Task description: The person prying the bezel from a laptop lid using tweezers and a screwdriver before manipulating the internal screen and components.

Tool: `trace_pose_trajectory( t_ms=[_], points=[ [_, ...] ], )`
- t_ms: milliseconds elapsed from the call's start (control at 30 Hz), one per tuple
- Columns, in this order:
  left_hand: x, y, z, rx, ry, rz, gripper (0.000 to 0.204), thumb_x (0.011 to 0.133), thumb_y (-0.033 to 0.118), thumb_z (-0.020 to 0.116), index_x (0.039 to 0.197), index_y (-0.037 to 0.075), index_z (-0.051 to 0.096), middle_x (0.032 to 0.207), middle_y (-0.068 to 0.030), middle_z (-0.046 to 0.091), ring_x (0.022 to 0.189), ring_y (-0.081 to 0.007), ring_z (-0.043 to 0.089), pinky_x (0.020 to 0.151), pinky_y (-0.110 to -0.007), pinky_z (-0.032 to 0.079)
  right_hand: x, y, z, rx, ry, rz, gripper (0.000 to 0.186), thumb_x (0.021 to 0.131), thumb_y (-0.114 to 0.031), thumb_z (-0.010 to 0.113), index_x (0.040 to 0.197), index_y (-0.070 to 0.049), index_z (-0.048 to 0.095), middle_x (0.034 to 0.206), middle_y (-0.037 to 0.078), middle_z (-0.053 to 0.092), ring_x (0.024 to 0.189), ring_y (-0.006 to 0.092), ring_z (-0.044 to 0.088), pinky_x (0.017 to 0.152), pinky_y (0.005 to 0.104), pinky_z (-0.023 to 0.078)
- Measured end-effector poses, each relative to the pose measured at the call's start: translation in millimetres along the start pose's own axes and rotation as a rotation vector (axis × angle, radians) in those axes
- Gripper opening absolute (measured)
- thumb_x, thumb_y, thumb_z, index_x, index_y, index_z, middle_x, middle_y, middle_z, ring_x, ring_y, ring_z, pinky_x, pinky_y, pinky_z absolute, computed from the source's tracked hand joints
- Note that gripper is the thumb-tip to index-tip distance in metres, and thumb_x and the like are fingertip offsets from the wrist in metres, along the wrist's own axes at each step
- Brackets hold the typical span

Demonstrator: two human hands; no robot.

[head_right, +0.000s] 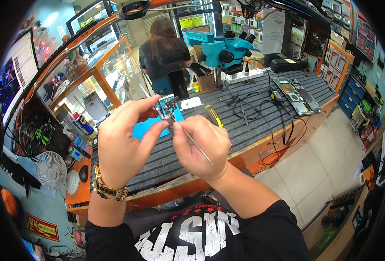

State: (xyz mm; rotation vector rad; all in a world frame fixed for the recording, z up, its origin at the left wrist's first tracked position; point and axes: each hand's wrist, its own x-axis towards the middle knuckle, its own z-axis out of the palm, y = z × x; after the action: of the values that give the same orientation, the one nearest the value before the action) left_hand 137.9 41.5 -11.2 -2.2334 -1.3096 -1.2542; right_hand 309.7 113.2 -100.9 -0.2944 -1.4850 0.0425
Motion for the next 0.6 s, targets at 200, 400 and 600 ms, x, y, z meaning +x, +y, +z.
trace_pose_trajectory(
  t_ms=[200, 400, 600],
  points=[
    [0.7, 1.3, 0.5, 0.003, -0.011, 0.003, 0.045, 0.092, 0.003, 0.094, 0.135, -0.002, 0.081, 0.11, -0.0154, 0.084, 0.1, -0.0256, 0.085, 0.091, -0.037, 0.069, 0.5, -11.9, -0.9, 0.197, 0.035, 0.334, 0.006, 0.105, 0.001, 0.08, 0.101, 0.002, 0.076, 0.083, 0.009, 0.081, 0.07, 0.0125, 0.076, 0.063, 0.0302, 0.058],
    [-3.5, -0.5, 1.8, -0.008, -0.009, 0.005, 0.047, 0.092, 0.0, 0.093, 0.137, -0.003, 0.079, 0.11, -0.0151, 0.083, 0.102, -0.0249, 0.084, 0.094, -0.037, 0.07, 5.0, -15.9, -4.7, 0.261, -0.037, 0.443, 0.012, 0.111, -0.003, 0.077, 0.102, 0.003, 0.072, 0.084, 0.008, 0.08, 0.074, 0.0081, 0.073, 0.067, 0.0258, 0.056],
    [-4.4, 0.1, 4.1, -0.013, -0.006, 0.007, 0.051, 0.091, -0.001, 0.093, 0.14, -0.003, 0.077, 0.11, -0.0138, 0.082, 0.103, -0.023, 0.083, 0.095, -0.037, 0.068, 6.7, -15.1, -3.1, 0.409, 0.002, 0.524, 0.012, 0.11, 0.001, 0.075, 0.099, 0.003, 0.072, 0.081, 0.004, 0.079, 0.071, 0.0043, 0.067, 0.061, 0.0259, 0.051]
  ],
)
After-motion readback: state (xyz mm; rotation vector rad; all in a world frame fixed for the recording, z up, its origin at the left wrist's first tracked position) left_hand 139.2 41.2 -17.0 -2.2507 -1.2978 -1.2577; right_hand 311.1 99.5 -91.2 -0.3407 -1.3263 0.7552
